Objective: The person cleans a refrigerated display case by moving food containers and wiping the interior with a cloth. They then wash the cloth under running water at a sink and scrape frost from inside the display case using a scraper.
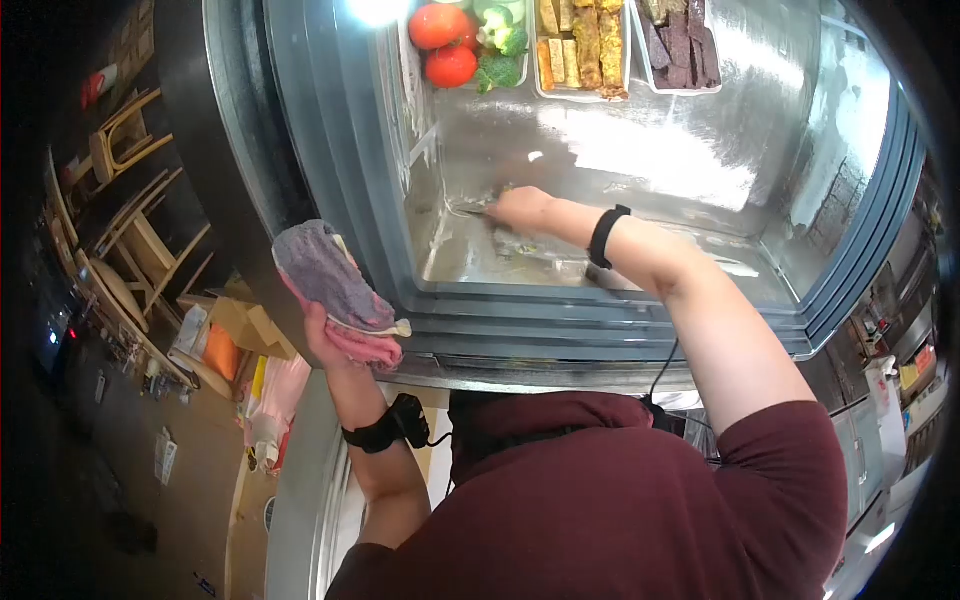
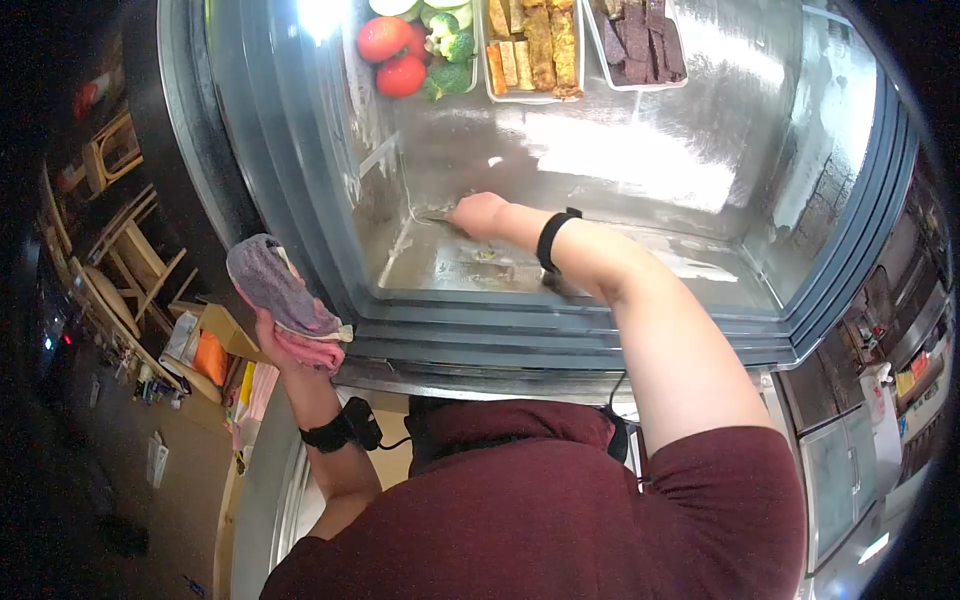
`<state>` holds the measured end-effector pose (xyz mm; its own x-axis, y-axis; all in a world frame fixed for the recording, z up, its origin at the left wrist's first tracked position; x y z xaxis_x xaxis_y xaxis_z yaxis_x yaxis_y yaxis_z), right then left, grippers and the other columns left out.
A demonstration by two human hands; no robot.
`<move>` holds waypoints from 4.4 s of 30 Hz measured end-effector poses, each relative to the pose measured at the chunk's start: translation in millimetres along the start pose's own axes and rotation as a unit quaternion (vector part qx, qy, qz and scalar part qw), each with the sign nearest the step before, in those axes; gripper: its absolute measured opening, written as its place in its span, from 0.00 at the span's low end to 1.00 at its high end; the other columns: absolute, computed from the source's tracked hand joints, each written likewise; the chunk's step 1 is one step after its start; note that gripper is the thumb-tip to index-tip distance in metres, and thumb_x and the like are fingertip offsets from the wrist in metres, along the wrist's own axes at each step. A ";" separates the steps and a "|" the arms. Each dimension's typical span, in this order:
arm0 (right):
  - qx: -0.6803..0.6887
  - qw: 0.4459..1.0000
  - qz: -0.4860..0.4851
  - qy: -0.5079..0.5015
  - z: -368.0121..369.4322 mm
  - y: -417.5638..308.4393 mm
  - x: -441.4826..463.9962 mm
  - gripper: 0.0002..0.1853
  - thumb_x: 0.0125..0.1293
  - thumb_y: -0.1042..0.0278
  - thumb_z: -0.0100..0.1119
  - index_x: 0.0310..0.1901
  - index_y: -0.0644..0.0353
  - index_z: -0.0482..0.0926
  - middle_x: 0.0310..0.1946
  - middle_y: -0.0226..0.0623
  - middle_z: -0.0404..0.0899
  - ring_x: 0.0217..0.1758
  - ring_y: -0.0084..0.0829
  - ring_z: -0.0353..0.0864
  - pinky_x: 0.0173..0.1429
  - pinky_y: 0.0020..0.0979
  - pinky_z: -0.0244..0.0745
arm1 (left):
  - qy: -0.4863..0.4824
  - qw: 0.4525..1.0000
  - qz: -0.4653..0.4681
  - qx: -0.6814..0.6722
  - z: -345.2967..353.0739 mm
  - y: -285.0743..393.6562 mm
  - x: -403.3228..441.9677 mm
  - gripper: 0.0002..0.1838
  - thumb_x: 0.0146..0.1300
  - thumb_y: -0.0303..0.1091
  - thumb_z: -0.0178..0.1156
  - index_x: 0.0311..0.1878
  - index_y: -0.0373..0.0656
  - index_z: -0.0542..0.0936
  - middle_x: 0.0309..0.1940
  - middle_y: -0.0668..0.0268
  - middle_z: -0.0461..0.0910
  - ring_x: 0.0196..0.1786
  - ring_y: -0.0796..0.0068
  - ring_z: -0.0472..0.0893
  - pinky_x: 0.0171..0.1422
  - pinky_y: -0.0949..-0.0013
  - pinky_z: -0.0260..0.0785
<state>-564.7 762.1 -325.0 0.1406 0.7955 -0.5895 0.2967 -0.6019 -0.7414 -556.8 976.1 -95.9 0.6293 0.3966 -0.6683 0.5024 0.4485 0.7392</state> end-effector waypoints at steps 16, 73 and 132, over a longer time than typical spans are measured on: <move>0.147 0.977 0.102 0.119 -28.4 18.1 -21.3 0.14 0.57 0.67 0.48 0.45 0.55 0.76 0.35 0.47 0.78 0.40 0.44 0.78 0.44 0.41 0.72 | 0.002 1.000 -0.014 -0.003 0.9 1.7 -1.6 0.29 0.56 0.48 0.51 0.57 0.41 0.64 0.46 0.58 0.73 0.43 0.67 0.77 0.39 0.67 0.74; -0.178 0.919 -0.146 0.319 -40.4 43.7 5.9 0.11 0.50 0.69 0.51 0.36 0.57 0.76 0.35 0.30 0.70 0.42 0.32 0.70 0.42 0.32 0.67 | -0.007 0.999 -0.024 -0.038 1.1 -0.5 -0.7 0.30 0.54 0.46 0.54 0.57 0.40 0.62 0.45 0.59 0.72 0.34 0.66 0.78 0.33 0.65 0.76; -0.053 0.997 0.032 0.046 -15.3 2.6 -22.3 0.13 0.56 0.70 0.49 0.43 0.64 0.74 0.29 0.42 0.80 0.36 0.41 0.81 0.38 0.38 0.75 | -0.028 0.999 -0.023 -0.022 2.9 1.3 -3.4 0.30 0.57 0.46 0.51 0.60 0.42 0.60 0.49 0.57 0.71 0.43 0.67 0.77 0.37 0.65 0.76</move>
<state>-552.5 743.8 -308.9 0.2473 0.7619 -0.5986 0.3826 -0.6444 -0.6621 -556.5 972.9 -92.4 0.6387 0.3301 -0.6951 0.5060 0.5004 0.7026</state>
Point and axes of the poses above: each hand's wrist, its own x-axis towards the middle knuckle, its own z-axis out of the palm, y = z × x, the point moved 4 cm from there along x, towards the middle knuckle
